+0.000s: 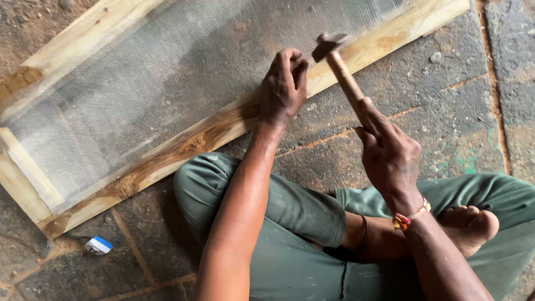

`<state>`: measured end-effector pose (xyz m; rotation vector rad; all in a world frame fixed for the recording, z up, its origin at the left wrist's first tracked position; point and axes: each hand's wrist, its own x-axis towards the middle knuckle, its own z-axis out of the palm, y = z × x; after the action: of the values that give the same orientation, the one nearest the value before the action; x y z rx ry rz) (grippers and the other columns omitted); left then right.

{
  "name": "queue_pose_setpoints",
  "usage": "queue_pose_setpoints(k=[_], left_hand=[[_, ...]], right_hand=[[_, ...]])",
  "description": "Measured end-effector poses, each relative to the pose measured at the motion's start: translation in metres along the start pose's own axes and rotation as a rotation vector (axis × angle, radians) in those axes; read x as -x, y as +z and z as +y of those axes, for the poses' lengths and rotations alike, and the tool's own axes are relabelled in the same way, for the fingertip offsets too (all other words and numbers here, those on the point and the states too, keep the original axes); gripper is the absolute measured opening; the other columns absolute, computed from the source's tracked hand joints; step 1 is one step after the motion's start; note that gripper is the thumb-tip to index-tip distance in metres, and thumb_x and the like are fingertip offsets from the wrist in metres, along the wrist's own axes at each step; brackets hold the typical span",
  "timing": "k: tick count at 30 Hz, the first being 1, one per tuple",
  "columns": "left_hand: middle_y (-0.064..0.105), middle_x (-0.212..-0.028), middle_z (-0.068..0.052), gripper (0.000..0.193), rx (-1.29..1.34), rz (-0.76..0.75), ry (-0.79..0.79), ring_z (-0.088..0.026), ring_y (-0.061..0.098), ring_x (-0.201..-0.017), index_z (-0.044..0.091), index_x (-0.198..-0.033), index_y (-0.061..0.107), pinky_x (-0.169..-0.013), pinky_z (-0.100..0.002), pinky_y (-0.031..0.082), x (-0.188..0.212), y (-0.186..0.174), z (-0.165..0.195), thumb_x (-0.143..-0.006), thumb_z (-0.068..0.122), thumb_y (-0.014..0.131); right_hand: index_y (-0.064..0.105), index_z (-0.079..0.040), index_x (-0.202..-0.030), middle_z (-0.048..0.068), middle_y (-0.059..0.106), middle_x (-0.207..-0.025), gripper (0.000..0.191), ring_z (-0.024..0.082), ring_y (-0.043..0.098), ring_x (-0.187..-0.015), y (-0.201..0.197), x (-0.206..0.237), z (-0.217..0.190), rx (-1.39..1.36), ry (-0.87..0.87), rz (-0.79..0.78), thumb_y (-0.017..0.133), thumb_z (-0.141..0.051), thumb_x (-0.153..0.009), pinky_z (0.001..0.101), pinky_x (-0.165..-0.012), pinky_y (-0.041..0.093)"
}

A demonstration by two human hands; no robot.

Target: The person sits on a stone floor and uses a hammer to drive nails through a metal mesh screen into a wooden frame. They repeatedly pick up nails, position them along the frame's edge, and hammer them in to secure the screen.

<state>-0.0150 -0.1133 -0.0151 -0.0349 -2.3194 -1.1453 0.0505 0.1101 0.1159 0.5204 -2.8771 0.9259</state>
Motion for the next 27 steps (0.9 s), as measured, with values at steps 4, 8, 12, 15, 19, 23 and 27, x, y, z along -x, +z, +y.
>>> queue_pose_setpoints(k=[4, 8, 12, 15, 19, 23, 27], left_hand=[[0.068, -0.107, -0.012, 0.028, 0.058, -0.067, -0.065, -0.021, 0.076, -0.098, 0.006, -0.127, 0.043, -0.078, -0.028, 0.065, -0.002, -0.004, 0.0, -0.107, 0.014, 0.061], [0.07, -0.112, -0.01, 0.045, 0.038, -0.105, -0.135, -0.02, 0.073, -0.101, 0.006, -0.138, 0.043, -0.087, -0.032, 0.064, 0.005, -0.017, 0.005, -0.104, 0.017, 0.069], [0.067, -0.11, -0.017, 0.084, -0.172, -0.144, 0.066, -0.026, 0.065, -0.097, 0.001, -0.142, 0.04, -0.089, -0.038, 0.056, 0.02, -0.035, 0.014, -0.084, 0.042, 0.086], [0.067, -0.108, -0.016, 0.089, -0.342, -0.162, 0.158, -0.028, 0.062, -0.098, 0.0, -0.141, 0.043, -0.089, -0.04, 0.051, 0.026, -0.042, 0.017, -0.081, 0.048, 0.087], [0.067, -0.106, -0.013, 0.074, -0.429, -0.138, 0.214, -0.024, 0.061, -0.1, 0.004, -0.134, 0.049, -0.091, -0.04, 0.049, 0.03, -0.042, 0.017, -0.085, 0.044, 0.088], [0.068, -0.104, -0.012, 0.065, -0.445, -0.167, 0.192, -0.023, 0.062, -0.097, 0.004, -0.129, 0.052, -0.092, -0.041, 0.049, 0.032, -0.041, 0.017, -0.09, 0.042, 0.087], [0.069, -0.109, -0.017, 0.063, -0.512, -0.14, 0.23, -0.026, 0.064, -0.098, 0.004, -0.122, 0.052, -0.093, -0.045, 0.048, 0.032, -0.041, 0.017, -0.087, 0.046, 0.085]], right_hand=[[0.062, -0.015, -0.145, 0.016, 0.074, -0.121, 0.045, 0.031, 0.075, -0.1, 0.008, 0.005, 0.004, -0.051, -0.029, 0.041, 0.076, -0.01, -0.103, 0.039, -0.081, 0.06], [0.065, -0.011, -0.144, 0.017, 0.075, -0.11, 0.049, 0.031, 0.075, -0.086, 0.012, 0.007, 0.009, -0.041, 0.053, 0.017, 0.078, -0.007, -0.097, 0.0409, -0.074, 0.058], [0.064, -0.01, -0.145, 0.02, 0.074, -0.113, 0.047, 0.029, 0.075, -0.084, 0.012, 0.01, 0.011, -0.125, 0.053, 0.045, 0.078, -0.006, -0.1, 0.0381, -0.072, 0.056], [0.063, -0.01, -0.147, 0.02, 0.074, -0.123, 0.049, 0.03, 0.075, -0.091, 0.012, 0.011, 0.009, -0.123, 0.011, 0.038, 0.077, -0.006, -0.1, 0.0378, -0.076, 0.057], [0.062, -0.009, -0.145, 0.02, 0.074, -0.118, 0.051, 0.029, 0.075, -0.09, 0.012, 0.012, 0.005, -0.137, 0.021, 0.054, 0.079, -0.005, -0.097, 0.0374, -0.077, 0.058], [0.065, -0.008, -0.143, 0.02, 0.074, -0.119, 0.05, 0.032, 0.076, -0.096, 0.013, 0.01, 0.001, -0.051, -0.024, 0.002, 0.079, -0.001, -0.095, 0.0383, -0.079, 0.06], [0.065, -0.006, -0.144, 0.021, 0.072, -0.127, 0.05, 0.028, 0.078, -0.099, 0.013, 0.005, -0.001, -0.167, -0.024, 0.061, 0.077, -0.004, -0.096, 0.0355, -0.081, 0.062]])
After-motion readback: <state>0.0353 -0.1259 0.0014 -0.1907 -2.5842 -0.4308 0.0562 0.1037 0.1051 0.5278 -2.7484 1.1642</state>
